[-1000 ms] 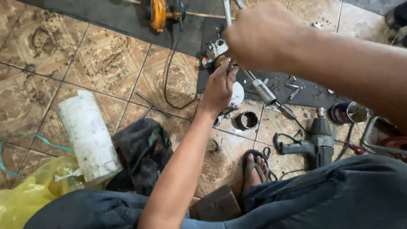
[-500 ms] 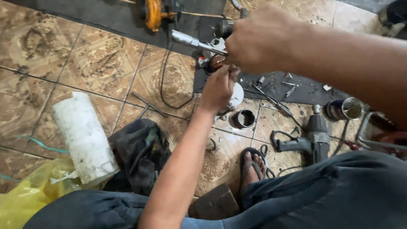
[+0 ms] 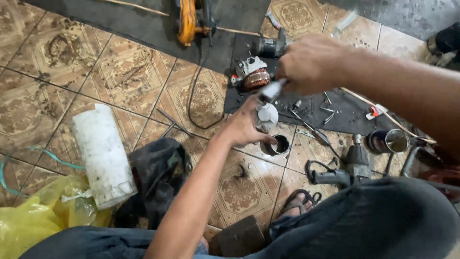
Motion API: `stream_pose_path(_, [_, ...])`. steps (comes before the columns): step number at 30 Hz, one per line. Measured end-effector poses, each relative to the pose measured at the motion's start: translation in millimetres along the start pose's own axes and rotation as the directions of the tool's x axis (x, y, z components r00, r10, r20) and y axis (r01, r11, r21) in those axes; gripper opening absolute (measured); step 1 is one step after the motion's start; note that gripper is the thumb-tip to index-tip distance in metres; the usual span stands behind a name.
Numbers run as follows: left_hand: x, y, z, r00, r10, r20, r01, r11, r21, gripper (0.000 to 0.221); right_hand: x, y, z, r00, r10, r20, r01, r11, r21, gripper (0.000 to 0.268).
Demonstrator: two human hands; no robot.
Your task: The person assembles a mechanical part by inserting a bearing, placing a cover, and tightening bolts with a wrench. They use a hammer to tap the bearing into place and a wrench to secure the cover.
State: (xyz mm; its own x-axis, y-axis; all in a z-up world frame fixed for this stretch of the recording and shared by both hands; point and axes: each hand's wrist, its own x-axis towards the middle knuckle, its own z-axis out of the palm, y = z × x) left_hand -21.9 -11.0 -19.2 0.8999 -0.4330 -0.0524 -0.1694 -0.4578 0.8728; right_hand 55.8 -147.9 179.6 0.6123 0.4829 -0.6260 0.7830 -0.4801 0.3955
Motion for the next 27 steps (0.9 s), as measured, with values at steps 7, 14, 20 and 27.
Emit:
stream_pose_path(7, [7.3, -12.0, -0.7, 0.994, -0.097, 0.059, 0.113, 0.841, -0.53, 0.128, 19.2, 7.3, 22.0, 0.953, -0.277, -0.12, 0.24, 0.937, -0.254, 0.017])
stream_pose_path(14, [7.6, -22.1, 0.6, 1.0, 0.009, -0.003, -0.01, 0.993, -0.114, 0.129, 47.3, 31.4, 43.2, 0.648, -0.693, -0.315, 0.444, 0.68, -0.584, 0.017])
stream_pose_path(20, [-3.9, -12.0, -1.7, 0.999, -0.023, -0.039, 0.018, 0.991, -0.133, 0.123, 61.1, 22.9, 41.7, 0.5, -0.752, -0.429, 0.451, 0.649, -0.612, 0.012])
stream_pose_path(27, [-8.9, -23.2, 15.3, 0.977, 0.091, -0.192, -0.07, 0.991, 0.112, 0.116, 51.2, -1.6, 42.6, 0.459, -0.452, -0.764, 0.359, 0.882, -0.306, 0.028])
